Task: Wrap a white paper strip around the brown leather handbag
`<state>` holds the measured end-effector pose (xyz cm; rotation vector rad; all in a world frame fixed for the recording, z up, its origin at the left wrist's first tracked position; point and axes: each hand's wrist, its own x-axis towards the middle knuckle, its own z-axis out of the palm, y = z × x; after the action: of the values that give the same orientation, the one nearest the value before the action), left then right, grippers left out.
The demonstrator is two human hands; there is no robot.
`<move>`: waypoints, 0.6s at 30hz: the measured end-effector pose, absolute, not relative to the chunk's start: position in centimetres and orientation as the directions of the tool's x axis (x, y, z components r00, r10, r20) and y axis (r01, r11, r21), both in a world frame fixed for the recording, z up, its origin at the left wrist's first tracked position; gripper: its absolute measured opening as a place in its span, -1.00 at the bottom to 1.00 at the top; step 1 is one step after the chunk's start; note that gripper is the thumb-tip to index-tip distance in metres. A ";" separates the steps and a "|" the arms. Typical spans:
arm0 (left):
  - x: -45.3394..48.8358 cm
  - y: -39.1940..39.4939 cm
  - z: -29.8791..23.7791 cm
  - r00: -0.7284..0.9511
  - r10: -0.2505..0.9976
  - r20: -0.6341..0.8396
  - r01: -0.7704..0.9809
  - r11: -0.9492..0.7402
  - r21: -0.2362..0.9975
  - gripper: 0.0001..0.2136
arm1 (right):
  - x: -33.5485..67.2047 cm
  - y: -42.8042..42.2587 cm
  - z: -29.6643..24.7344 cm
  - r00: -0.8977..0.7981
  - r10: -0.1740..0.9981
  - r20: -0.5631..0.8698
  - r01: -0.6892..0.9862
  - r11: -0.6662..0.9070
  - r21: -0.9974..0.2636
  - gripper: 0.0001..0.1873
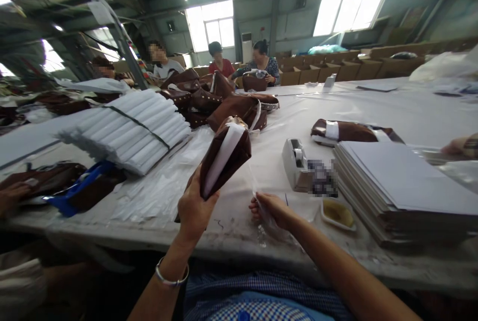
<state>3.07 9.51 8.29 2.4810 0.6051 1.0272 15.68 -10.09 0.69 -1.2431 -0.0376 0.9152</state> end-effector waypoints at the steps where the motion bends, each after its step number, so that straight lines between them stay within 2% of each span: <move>1: 3.1 9.5 8.3 0.641 0.518 0.566 0.236 -0.835 0.497 -0.26 | 16.3 -9.8 0.7 0.672 0.600 -0.435 -0.534 -0.014 -0.845 -0.69; 5: 3.1 9.5 8.1 0.649 0.505 0.570 0.234 -0.844 0.482 -0.26 | 17.7 -9.1 1.8 0.777 0.539 -0.325 -0.321 -0.106 -0.941 -0.74; 8: 3.0 9.5 7.9 0.662 0.481 0.575 0.210 -0.855 0.473 -0.26 | 17.8 -8.9 2.4 0.808 0.539 -0.240 -0.217 -0.107 -0.970 -0.63; 10: 3.0 9.5 7.8 0.665 0.465 0.584 0.191 -0.862 0.469 -0.25 | 17.8 -8.8 2.1 0.800 0.551 -0.235 -0.191 -0.137 -0.972 -0.58; 15: 3.1 9.5 7.7 0.665 0.434 0.608 0.157 -0.877 0.454 -0.26 | 18.9 -9.0 -0.1 0.848 0.483 -0.220 -0.084 -0.288 -0.954 -0.79; 18: 3.1 9.4 7.7 0.684 0.406 0.606 0.132 -0.886 0.444 -0.25 | 20.1 -9.5 -0.2 0.873 0.453 -0.182 -0.022 -0.334 -0.942 -0.78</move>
<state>3.06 9.36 7.73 2.5318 0.4218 1.0372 20.12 -9.47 -0.20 -1.8589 -0.3221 0.5001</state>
